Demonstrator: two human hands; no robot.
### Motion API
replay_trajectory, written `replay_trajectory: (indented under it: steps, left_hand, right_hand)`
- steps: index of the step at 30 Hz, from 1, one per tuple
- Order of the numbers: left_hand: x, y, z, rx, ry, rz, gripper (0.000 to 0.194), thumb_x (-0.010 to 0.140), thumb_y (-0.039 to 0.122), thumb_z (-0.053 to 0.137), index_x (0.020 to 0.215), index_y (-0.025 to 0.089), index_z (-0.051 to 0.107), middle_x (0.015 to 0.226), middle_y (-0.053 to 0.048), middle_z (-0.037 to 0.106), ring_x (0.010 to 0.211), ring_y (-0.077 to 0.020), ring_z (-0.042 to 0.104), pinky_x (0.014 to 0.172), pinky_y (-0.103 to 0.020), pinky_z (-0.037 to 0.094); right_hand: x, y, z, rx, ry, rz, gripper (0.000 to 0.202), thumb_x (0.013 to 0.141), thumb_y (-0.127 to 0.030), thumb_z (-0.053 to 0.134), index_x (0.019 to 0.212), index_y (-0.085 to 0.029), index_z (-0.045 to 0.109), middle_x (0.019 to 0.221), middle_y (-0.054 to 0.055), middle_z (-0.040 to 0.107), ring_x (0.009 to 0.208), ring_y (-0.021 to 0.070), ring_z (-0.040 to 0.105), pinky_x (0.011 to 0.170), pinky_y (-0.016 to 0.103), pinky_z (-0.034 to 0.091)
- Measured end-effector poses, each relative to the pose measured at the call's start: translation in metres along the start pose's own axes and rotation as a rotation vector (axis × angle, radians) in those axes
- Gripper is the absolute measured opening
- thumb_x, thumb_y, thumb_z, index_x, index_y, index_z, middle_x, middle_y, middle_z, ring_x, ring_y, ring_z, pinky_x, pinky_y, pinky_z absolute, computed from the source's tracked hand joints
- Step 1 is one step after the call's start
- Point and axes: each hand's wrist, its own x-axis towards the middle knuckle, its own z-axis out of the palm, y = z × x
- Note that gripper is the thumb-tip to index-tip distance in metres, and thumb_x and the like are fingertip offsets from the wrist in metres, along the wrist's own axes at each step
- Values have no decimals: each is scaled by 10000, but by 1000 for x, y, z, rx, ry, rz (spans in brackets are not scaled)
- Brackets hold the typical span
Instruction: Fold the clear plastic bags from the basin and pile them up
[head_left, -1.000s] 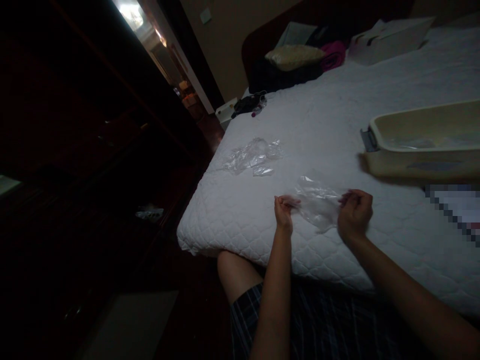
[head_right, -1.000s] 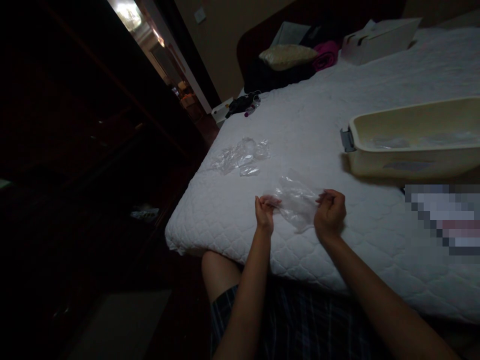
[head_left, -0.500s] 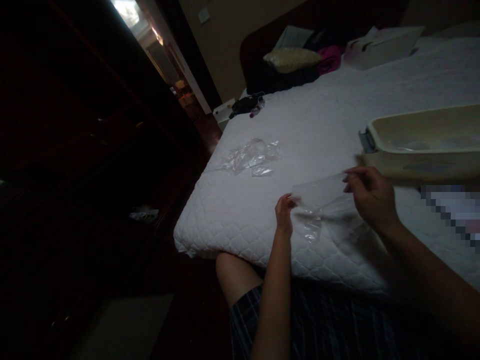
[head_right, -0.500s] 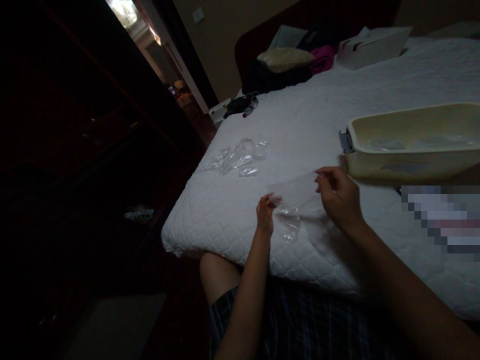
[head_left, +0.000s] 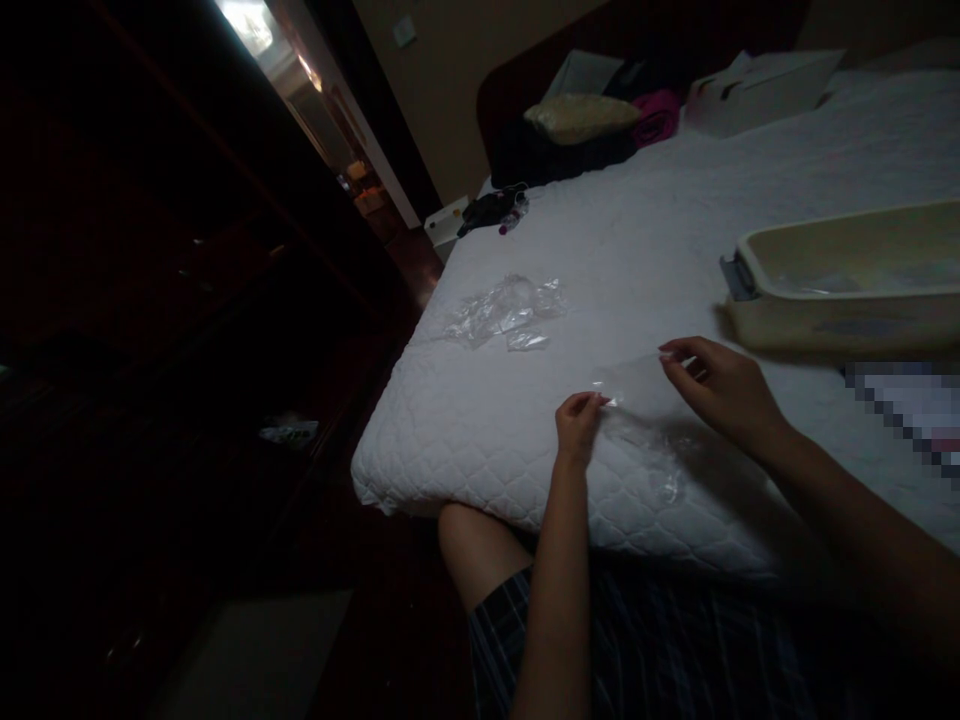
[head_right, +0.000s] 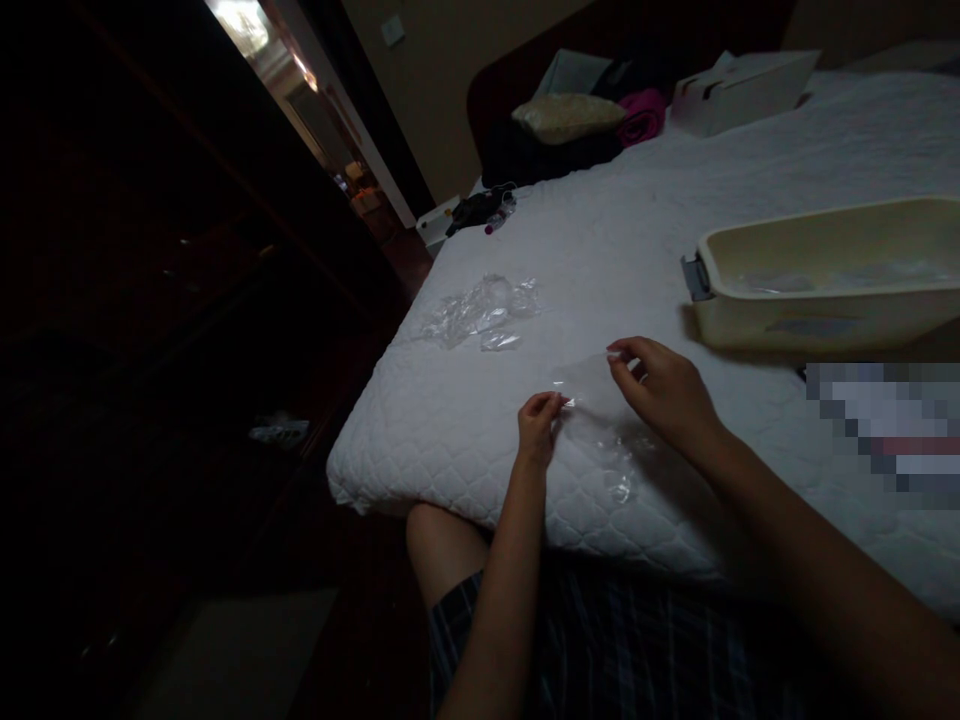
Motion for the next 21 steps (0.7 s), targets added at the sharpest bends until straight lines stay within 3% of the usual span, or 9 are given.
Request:
replay_trajectory:
  steps: [4, 9, 13, 21]
  left_hand:
    - [3, -4, -2, -28, 3, 27, 382, 605, 478, 815, 751, 163, 656, 690, -4, 673, 681, -115, 633, 706, -237, 457]
    - [0, 4, 1, -61, -34, 51, 450, 618, 518, 793, 854, 160, 659, 746, -17, 678, 707, -122, 637, 757, -264, 463]
    - [-3, 6, 3, -11, -95, 2, 463, 555, 392, 854, 922, 174, 678, 686, 27, 637, 660, -89, 592, 716, -230, 436]
    - [1, -3, 0, 126, -81, 38, 242, 621, 305, 805, 716, 150, 644, 675, 36, 613, 646, -77, 544, 663, -206, 411]
  right_hand:
    - [-5, 7, 0, 31, -3, 35, 294, 820, -450, 525, 876, -189, 647, 689, 24, 633, 505, 140, 534, 530, 312, 441]
    - [-5, -1, -7, 26, -83, 58, 287, 849, -449, 524, 890, -191, 642, 741, 55, 666, 562, 169, 593, 529, 316, 465]
    - [-3, -9, -12, 18, -131, 22, 299, 862, -469, 510, 923, -205, 636, 794, 65, 681, 581, 171, 614, 534, 310, 483]
    - [-3, -16, -21, -28, -169, -39, 291, 886, -457, 489, 942, -207, 628, 867, 79, 687, 630, 171, 616, 582, 311, 499]
